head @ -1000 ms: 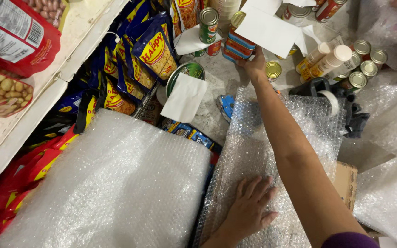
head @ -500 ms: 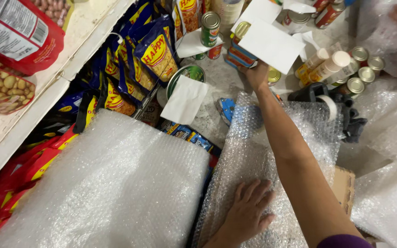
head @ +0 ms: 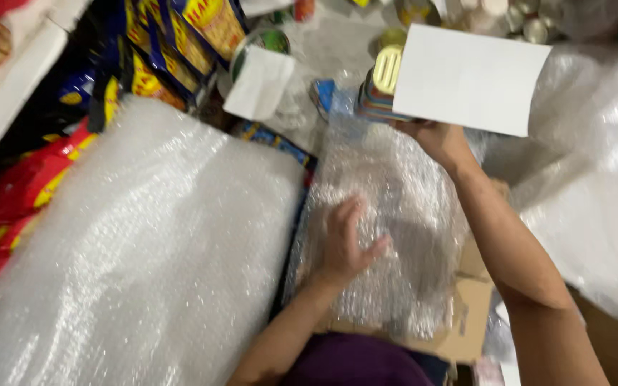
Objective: The person wraps various canned and packaged food items in bubble wrap, securing each item with tape using a hand-held dispenser on a cardboard workspace.
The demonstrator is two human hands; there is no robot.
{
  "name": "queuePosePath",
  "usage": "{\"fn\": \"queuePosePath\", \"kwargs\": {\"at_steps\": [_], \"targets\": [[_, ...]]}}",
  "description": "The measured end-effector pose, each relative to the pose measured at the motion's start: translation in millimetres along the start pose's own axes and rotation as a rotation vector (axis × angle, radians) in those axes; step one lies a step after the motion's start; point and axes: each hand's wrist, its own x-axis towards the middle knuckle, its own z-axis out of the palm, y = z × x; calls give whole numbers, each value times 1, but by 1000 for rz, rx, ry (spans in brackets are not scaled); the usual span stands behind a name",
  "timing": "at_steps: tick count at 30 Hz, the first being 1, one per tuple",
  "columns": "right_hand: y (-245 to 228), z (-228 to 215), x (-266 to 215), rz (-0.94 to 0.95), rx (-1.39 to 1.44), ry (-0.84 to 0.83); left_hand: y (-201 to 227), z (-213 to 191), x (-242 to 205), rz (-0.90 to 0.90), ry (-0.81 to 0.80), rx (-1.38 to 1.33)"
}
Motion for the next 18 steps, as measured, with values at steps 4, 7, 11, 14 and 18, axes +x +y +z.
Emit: {"fn": "queuePosePath", "kwargs": {"at_steps": [4, 7, 11, 14, 18], "targets": [[6, -6, -111, 9, -98, -142, 20, -17, 28, 15, 143, -99], [19, 4, -163, -106, -118, -155, 30, -32, 36, 44, 82, -207], [40, 18, -213, -156, -267, -119, 25, -20, 23, -125, -291, -445], [45, 9, -233, -206, -291, -36, 26, -9, 10, -144, -354, -537], [36, -65, -246, -15, 296, -231, 26, -11, 7, -142, -342, -551]]}}
